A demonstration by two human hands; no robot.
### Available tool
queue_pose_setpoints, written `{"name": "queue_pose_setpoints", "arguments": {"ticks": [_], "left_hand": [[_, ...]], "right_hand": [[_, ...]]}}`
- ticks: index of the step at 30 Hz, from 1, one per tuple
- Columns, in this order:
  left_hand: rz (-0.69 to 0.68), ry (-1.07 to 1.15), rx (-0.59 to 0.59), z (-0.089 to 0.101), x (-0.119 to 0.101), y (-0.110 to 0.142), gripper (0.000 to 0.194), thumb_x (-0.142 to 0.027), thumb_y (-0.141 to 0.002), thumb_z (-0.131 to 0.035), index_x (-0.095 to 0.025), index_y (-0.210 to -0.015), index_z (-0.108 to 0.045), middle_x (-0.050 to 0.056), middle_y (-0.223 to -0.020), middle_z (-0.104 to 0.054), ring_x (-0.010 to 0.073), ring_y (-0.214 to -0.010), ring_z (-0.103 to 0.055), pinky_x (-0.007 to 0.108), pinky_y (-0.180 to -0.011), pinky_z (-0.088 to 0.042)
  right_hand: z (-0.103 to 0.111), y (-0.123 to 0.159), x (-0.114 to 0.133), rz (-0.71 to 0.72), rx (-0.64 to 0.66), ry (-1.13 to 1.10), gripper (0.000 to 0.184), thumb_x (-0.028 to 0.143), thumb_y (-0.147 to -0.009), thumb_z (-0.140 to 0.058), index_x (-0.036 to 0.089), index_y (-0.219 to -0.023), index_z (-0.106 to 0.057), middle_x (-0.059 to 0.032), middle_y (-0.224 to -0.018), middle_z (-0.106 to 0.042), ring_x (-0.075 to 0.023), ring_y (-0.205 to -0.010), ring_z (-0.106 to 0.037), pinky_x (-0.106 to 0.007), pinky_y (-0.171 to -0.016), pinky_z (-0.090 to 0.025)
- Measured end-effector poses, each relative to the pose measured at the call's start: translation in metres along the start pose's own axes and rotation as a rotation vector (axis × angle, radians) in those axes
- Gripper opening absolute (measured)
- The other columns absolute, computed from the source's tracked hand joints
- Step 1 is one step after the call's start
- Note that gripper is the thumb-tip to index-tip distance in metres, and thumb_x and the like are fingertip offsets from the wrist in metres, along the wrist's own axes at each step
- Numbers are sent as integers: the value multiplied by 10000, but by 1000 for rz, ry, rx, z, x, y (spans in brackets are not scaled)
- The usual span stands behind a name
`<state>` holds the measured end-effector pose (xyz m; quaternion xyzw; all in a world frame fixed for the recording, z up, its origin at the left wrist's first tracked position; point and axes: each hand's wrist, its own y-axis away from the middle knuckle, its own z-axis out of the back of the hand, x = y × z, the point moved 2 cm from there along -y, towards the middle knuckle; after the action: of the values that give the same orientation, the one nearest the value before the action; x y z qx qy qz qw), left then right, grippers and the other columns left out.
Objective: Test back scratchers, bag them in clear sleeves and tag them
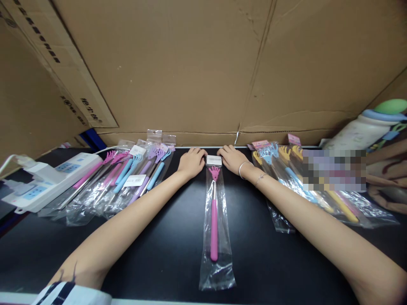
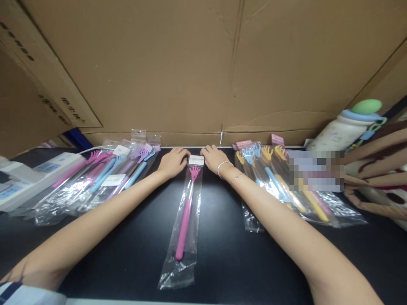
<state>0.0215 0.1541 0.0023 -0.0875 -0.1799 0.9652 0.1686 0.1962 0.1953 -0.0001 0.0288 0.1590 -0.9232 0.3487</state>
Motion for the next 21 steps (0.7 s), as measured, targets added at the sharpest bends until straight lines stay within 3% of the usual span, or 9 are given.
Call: {"name": "queue_pose_setpoints", "arguments": {"ticks": [21], "left_hand": [[-1,2,2,-1,1,0,213,-173,-874,-455,-226,-1032,-587,30,-1102,-608,204,-1078,-510,305,-835,-462]], "right_hand": [[6,1,4,-6,31,29,252,135,-892,-385,138,-1078,-554,-114,-1083,-563,-239,-985,-460,-325,-820,-388]]}}
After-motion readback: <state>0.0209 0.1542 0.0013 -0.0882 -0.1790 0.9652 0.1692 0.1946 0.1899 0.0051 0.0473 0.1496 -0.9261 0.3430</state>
